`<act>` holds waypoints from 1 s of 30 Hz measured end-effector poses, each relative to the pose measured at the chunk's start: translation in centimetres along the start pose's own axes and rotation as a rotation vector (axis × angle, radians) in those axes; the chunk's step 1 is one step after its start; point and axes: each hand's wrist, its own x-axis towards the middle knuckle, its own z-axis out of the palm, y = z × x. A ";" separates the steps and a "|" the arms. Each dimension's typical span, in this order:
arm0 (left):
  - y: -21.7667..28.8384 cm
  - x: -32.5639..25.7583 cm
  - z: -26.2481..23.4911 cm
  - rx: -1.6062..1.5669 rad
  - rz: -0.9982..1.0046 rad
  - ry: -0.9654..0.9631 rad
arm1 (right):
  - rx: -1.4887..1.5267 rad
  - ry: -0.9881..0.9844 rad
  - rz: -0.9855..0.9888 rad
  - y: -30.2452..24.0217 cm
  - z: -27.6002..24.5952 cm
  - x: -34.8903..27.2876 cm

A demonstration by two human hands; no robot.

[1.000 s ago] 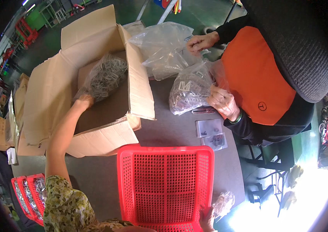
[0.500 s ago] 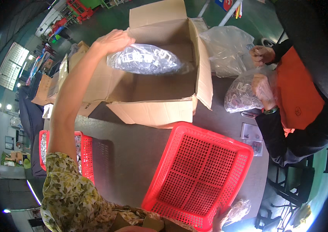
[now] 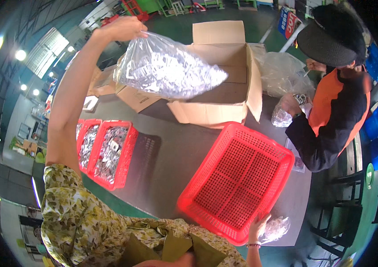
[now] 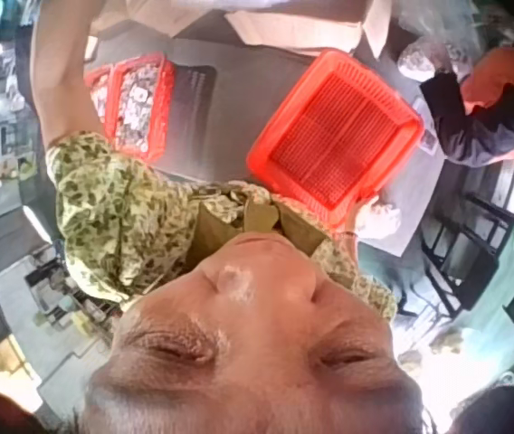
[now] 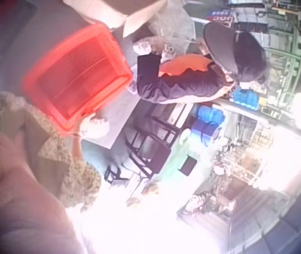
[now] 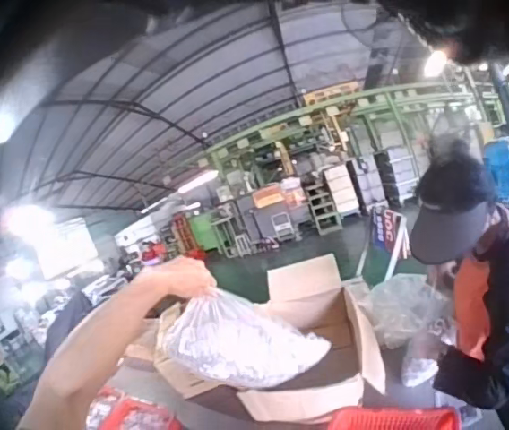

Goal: The person sorts small metal hardware parts from plastic bags into red and blue plastic baskets on a table. They repeatedly open bags, pour contents into baskets, and move baskets around the workspace.

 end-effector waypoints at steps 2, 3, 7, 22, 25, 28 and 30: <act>0.0 -4.8 -3.8 0.005 -0.121 -0.006 | 0.049 -0.022 -0.009 0.8 0.8 0.5; -2.1 -6.8 -3.3 -0.005 -0.091 0.147 | 0.019 0.020 -0.054 0.3 0.5 0.5; 1.2 -13.0 -12.0 0.098 -0.263 -0.064 | -0.067 0.263 -0.275 -6.0 -3.3 -0.3; 5.5 -30.2 -4.9 -0.625 -0.285 -0.258 | 1.509 -1.326 0.249 -45.4 8.5 -0.3; 6.7 -35.0 1.9 -0.628 -0.008 -0.115 | 1.690 -1.234 0.210 -45.4 13.8 -1.6; 10.9 -40.0 12.2 -0.690 0.155 -0.105 | 1.678 -1.018 0.225 -42.5 17.2 -3.2; 15.6 -43.7 16.3 -0.555 0.129 -0.242 | 1.608 -0.931 0.189 -40.0 20.1 -4.7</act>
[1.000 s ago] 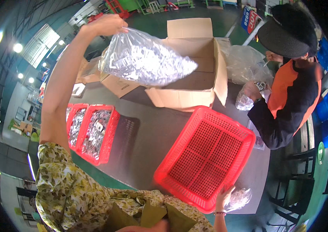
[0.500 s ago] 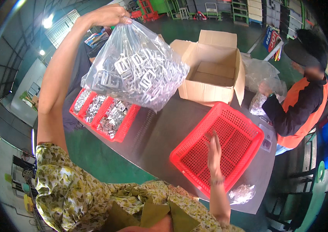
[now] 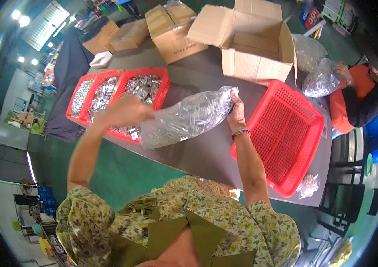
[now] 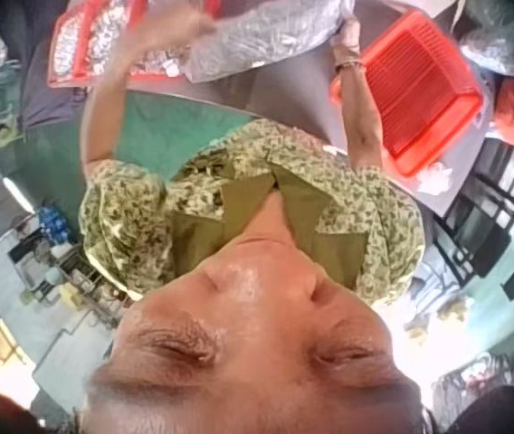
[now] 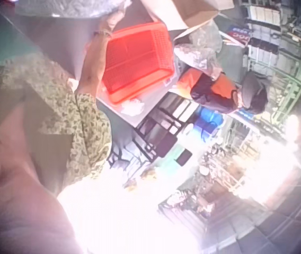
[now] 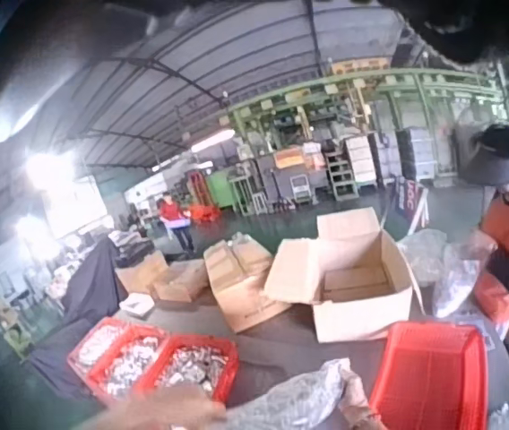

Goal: The person sorts small metal hardware parts from plastic bags into red and blue plastic baskets on a table. They repeatedly open bags, pour contents into baskets, and move baskets around the workspace.

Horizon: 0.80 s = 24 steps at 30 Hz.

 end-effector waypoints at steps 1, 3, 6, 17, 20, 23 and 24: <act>-0.8 -1.2 5.3 -0.203 0.045 0.090 | -0.021 0.008 -0.023 1.8 -0.7 -0.3; 0.1 -3.4 12.9 -0.314 -0.093 0.094 | -0.076 0.037 -0.053 4.9 -1.1 -0.7; 0.7 -4.6 20.1 -0.540 -0.092 0.174 | -0.185 0.124 -0.117 7.1 -2.0 -2.1; -2.7 -6.2 29.7 -0.655 -0.076 -0.104 | -1.295 0.224 -0.292 7.0 2.3 -4.8; -3.0 -5.5 27.8 -0.548 0.024 -0.281 | -1.212 0.220 -0.296 6.9 1.6 -4.8; -4.1 -5.5 24.5 -0.442 0.104 -0.347 | -1.186 0.239 -0.268 6.3 1.7 -5.0; -4.7 -4.5 23.5 -0.414 0.142 -0.213 | -1.124 0.241 -0.268 6.3 1.1 -4.9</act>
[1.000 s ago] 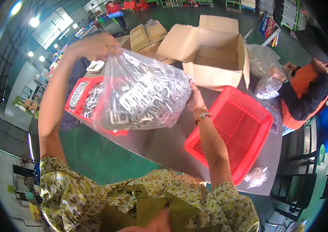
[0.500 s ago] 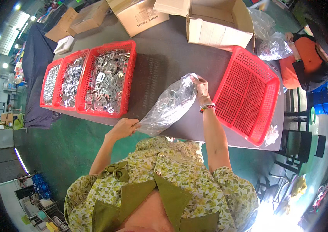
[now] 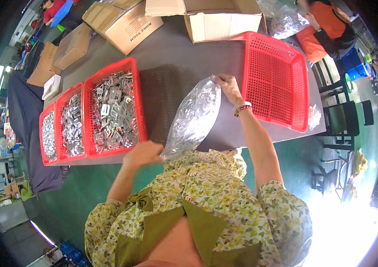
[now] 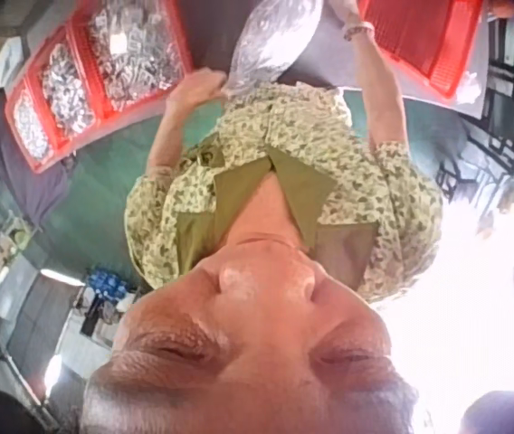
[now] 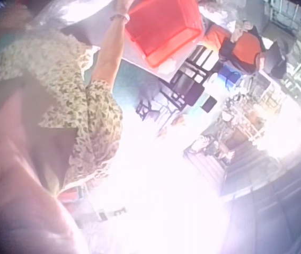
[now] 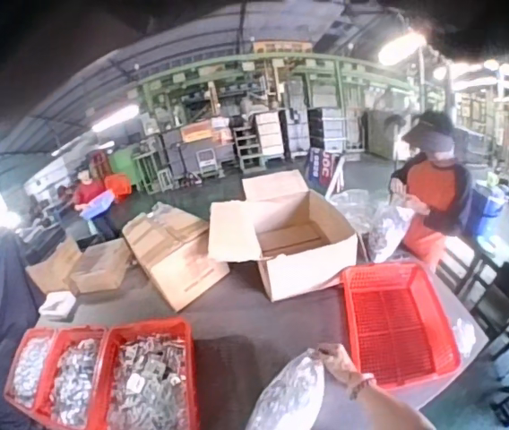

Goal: The person sorts small metal hardware parts from plastic bags into red and blue plastic baskets on a table. They repeatedly open bags, pour contents into baskets, and move baskets around the workspace.

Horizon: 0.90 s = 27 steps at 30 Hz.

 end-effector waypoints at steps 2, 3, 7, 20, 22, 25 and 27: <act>0.3 2.1 -3.4 0.010 0.085 0.335 | 0.159 0.010 0.040 0.2 0.2 -0.4; 1.4 3.6 -5.6 -0.012 0.112 0.550 | 0.227 0.028 0.063 0.5 0.2 -0.5; 4.6 13.3 -9.1 -0.210 0.370 0.872 | 0.400 0.013 0.147 2.8 0.4 -0.5; 2.7 24.3 -3.1 -1.342 0.241 0.697 | 0.504 -0.053 0.150 4.5 0.4 -3.3; 2.8 24.1 -3.8 -1.382 0.229 0.633 | 0.814 -0.024 0.163 5.7 1.2 -3.3; 2.8 23.9 -6.8 -1.349 0.172 0.331 | 1.031 -0.029 0.160 6.7 1.1 -2.9; 1.3 25.2 -8.2 -1.203 0.130 0.118 | 1.007 -0.016 0.209 6.1 1.4 -2.9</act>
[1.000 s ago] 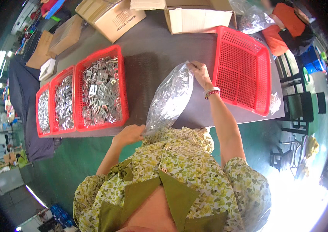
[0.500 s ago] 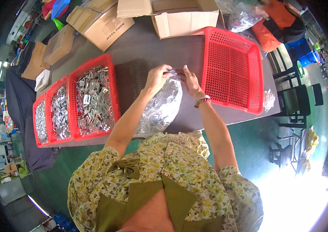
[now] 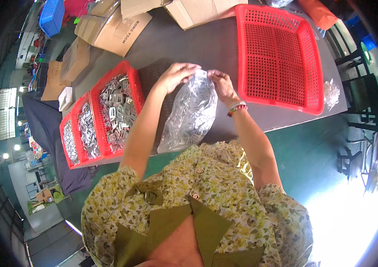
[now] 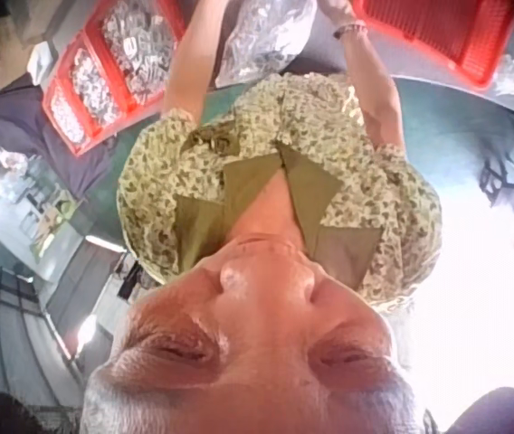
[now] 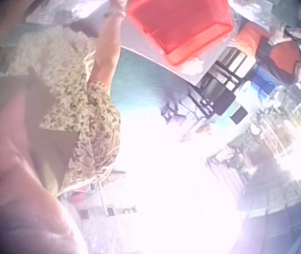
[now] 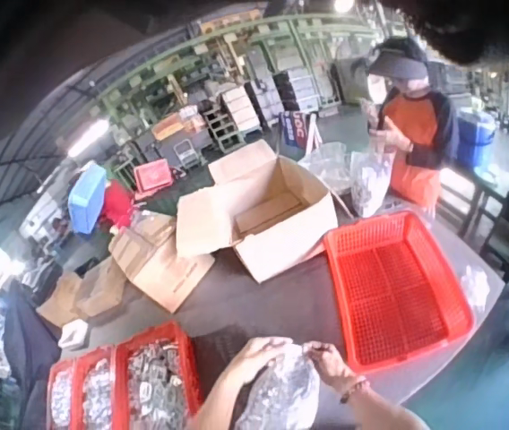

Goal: The person sorts small metal hardware parts from plastic bags into red and blue plastic baskets on a table. They repeatedly open bags, pour contents into baskets, and move baskets around the workspace.

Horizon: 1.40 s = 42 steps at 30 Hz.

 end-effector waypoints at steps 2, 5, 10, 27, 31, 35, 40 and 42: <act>1.6 1.1 0.3 0.309 -0.026 -0.037 | -0.195 0.079 -0.070 0.0 -0.1 0.6; 3.3 3.0 -0.3 0.617 0.016 -0.079 | -0.195 0.099 -0.079 -0.9 0.2 0.6; 0.6 1.2 2.0 1.161 0.623 0.488 | -0.239 0.084 -0.136 -0.6 1.4 0.4; -5.6 -10.5 7.1 0.814 0.117 0.547 | 0.075 0.166 -0.041 -0.2 -0.4 0.9; -6.6 -12.5 6.0 0.820 0.410 0.454 | -0.005 0.155 -0.031 -0.8 0.8 0.9; -0.7 -16.5 6.1 0.636 0.506 0.836 | -0.054 0.123 -0.123 -0.7 0.0 -0.5; 1.0 -23.3 -3.9 0.842 0.523 1.724 | -0.209 0.131 -0.163 -0.3 -2.2 -7.2; 0.5 -20.5 -8.5 0.654 0.546 1.680 | -0.179 0.174 -0.162 -1.0 -3.4 -10.3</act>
